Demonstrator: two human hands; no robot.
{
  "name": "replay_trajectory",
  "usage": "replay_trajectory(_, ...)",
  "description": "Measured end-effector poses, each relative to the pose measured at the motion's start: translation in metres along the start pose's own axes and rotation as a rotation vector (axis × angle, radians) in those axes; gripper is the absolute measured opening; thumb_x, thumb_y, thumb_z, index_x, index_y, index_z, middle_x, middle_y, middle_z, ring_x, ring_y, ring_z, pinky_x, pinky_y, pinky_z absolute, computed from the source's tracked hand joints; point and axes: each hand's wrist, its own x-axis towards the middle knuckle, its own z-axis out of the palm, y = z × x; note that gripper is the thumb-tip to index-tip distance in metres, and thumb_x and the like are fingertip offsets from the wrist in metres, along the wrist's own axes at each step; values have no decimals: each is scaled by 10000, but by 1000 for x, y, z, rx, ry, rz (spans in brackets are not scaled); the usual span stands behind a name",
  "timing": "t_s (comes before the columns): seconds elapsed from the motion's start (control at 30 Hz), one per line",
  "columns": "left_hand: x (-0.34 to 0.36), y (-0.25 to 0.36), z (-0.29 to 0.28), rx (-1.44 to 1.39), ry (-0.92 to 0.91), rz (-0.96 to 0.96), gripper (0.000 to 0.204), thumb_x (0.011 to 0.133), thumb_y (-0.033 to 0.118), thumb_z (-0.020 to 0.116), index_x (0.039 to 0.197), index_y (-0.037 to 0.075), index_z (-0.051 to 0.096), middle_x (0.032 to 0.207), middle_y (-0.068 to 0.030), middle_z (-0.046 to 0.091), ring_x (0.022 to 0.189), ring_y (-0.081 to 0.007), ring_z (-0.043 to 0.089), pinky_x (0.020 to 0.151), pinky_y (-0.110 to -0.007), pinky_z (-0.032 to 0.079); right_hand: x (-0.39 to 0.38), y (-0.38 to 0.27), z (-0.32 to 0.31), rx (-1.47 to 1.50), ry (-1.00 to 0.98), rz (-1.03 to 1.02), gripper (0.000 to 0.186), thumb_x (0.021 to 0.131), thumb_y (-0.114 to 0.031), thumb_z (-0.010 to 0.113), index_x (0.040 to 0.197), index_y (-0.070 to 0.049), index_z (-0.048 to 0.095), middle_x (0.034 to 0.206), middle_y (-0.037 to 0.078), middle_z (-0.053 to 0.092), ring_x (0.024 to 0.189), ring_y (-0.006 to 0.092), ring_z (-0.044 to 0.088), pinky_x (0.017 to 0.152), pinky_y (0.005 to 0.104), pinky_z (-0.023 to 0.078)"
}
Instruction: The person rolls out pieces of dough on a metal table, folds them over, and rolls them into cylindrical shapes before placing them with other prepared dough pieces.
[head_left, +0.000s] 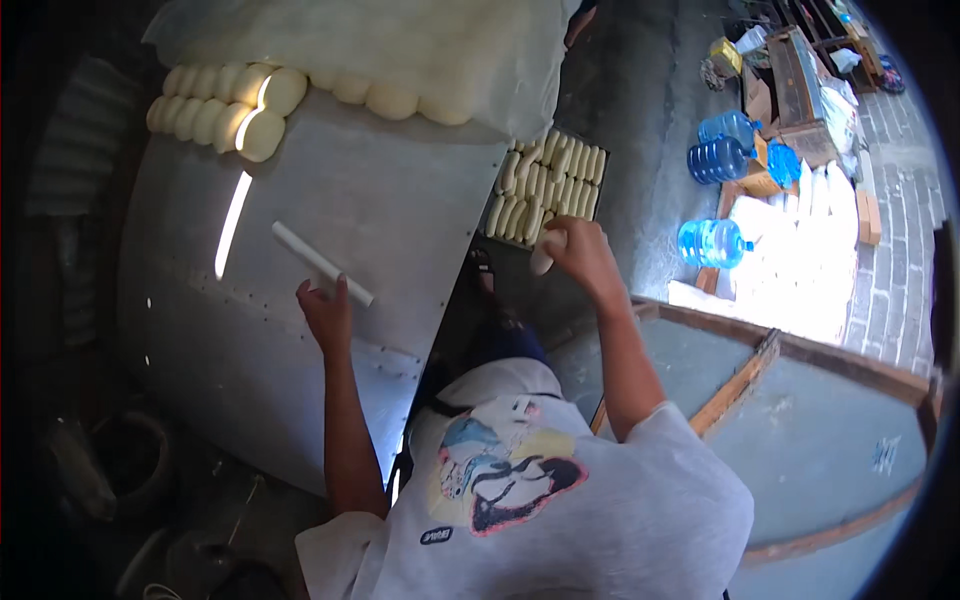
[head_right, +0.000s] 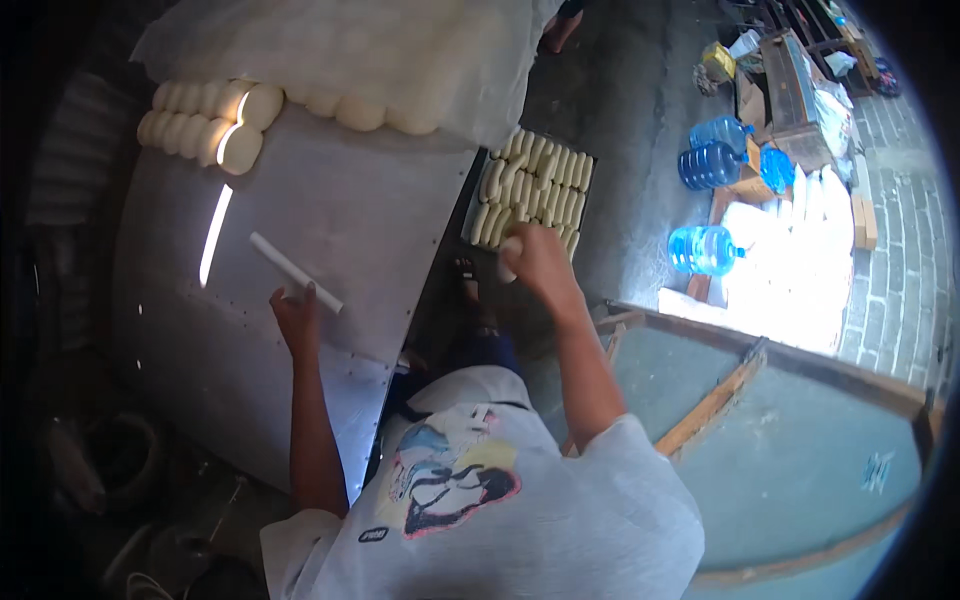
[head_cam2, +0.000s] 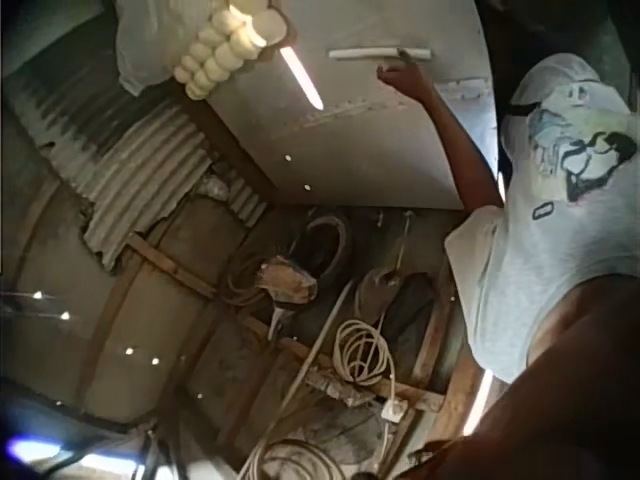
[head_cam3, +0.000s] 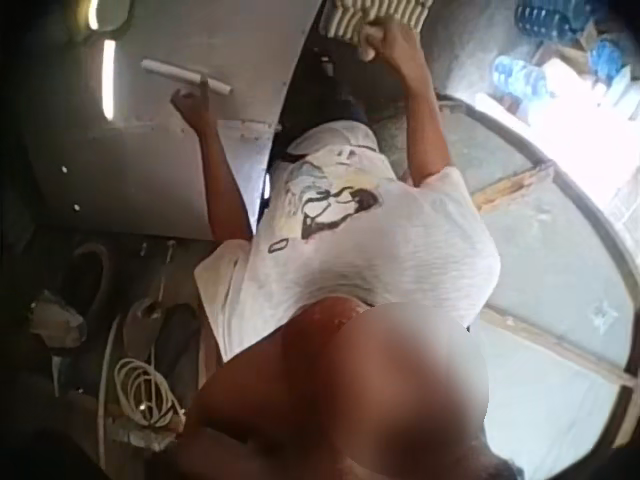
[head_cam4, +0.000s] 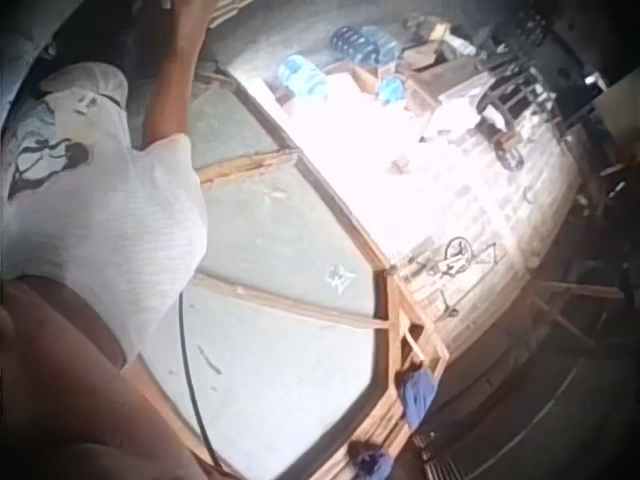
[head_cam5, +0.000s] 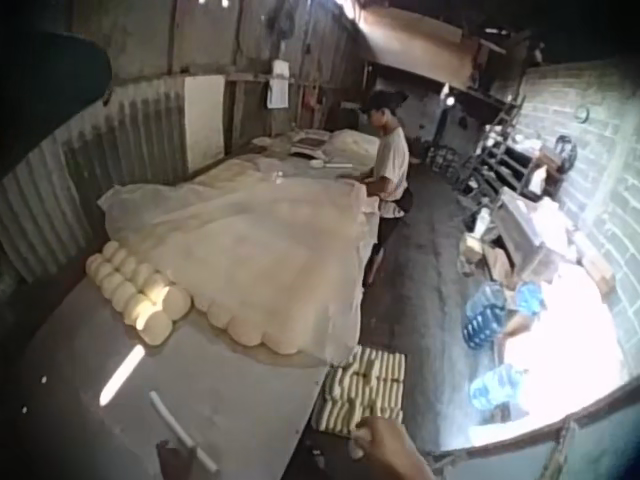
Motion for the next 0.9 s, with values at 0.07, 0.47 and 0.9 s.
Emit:
replay_trajectory(0.07,1,19,29,198,69,136,643,892,286,715,1368,-46,441,1287,-224,543,1129,-383,605,967,-456,485,70,87,29,-113,211,155,357,772,-167,693,1083,6,715,998,271,705,993,429,681,908,471,531)
replay_trajectory(0.47,-56,-75,4,85,315,84,429,1025,330,550,1160,-77,535,1043,-285,634,893,-423,639,764,-477,499,129,90,147,211,-1500,-161,337,821,-244,761,1085,-36,739,954,76,747,916,179,689,817,325,549)
replay_trajectory(0.9,-62,-125,-10,-261,204,63,368,999,335,577,1073,-23,538,731,-214,613,669,-415,643,605,-485,492,303,-258,357,969,-412,82,249,892,-79,704,1117,-38,605,971,58,626,890,196,630,733,320,527)
